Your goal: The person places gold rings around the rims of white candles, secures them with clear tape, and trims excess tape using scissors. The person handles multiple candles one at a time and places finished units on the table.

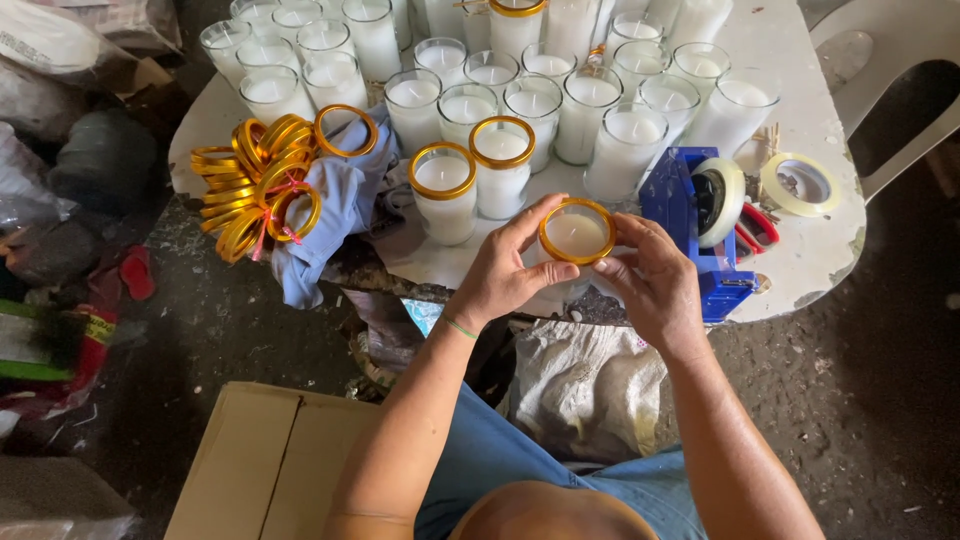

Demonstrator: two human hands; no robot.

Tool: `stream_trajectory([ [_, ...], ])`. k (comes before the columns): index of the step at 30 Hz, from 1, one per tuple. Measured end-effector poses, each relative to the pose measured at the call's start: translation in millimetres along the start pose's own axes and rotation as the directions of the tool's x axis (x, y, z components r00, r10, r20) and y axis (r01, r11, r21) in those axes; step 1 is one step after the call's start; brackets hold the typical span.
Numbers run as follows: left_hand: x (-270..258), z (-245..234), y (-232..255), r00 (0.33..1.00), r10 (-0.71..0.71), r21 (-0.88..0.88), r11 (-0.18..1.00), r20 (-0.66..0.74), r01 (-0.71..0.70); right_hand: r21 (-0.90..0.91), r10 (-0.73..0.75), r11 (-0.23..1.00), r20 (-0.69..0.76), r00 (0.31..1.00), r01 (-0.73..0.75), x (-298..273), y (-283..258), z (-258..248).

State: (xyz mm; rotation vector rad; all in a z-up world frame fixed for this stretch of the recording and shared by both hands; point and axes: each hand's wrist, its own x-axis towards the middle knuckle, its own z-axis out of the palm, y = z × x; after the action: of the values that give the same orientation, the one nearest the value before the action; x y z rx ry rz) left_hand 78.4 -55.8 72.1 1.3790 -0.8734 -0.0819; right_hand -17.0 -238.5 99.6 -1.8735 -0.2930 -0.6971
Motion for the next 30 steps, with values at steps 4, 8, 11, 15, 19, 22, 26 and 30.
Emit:
stream_trajectory([
  [4,-0.4,-0.8,6.7,1.0,-0.007,0.0,1.0,0.004,0.007,-0.002,-0.003,1.0,-0.004,1.0,0.003,-1.3,2.4,0.5],
  [8,-1.5,-0.3,3.2,1.0,-0.009,-0.003,1.0,0.002,0.009,0.016,0.007,1.0,-0.01,1.0,-0.007,-3.8,2.8,3.3],
  [11,-1.3,-0.1,1.5,1.0,-0.012,-0.001,1.0,0.008,0.012,0.012,0.005,1.0,-0.016,1.0,-0.005,-4.5,4.3,3.9],
  [15,-0.9,-0.4,4.3,1.0,-0.012,0.003,1.0,0.007,0.012,-0.015,-0.001,1.0,-0.024,1.0,0.001,-4.0,2.1,5.9],
  [19,-0.2,-0.4,6.2,1.0,-0.018,0.008,1.0,0.015,0.018,-0.015,0.008,1.0,-0.024,1.0,-0.008,-3.1,1.2,5.4],
  [22,-1.1,-1.2,4.2,1.0,-0.009,-0.001,1.0,0.023,0.009,-0.01,0.01,1.0,-0.027,1.0,-0.011,-6.2,4.4,6.4],
  [26,-0.8,-1.8,4.0,1.0,-0.008,0.001,1.0,0.027,0.008,0.005,0.021,1.0,-0.032,0.999,-0.021,-6.3,5.4,6.3],
  [30,-2.2,0.6,8.4,1.0,-0.004,-0.031,1.0,0.006,0.004,0.012,0.025,1.0,-0.035,0.999,-0.025,-8.7,2.6,3.3],
])
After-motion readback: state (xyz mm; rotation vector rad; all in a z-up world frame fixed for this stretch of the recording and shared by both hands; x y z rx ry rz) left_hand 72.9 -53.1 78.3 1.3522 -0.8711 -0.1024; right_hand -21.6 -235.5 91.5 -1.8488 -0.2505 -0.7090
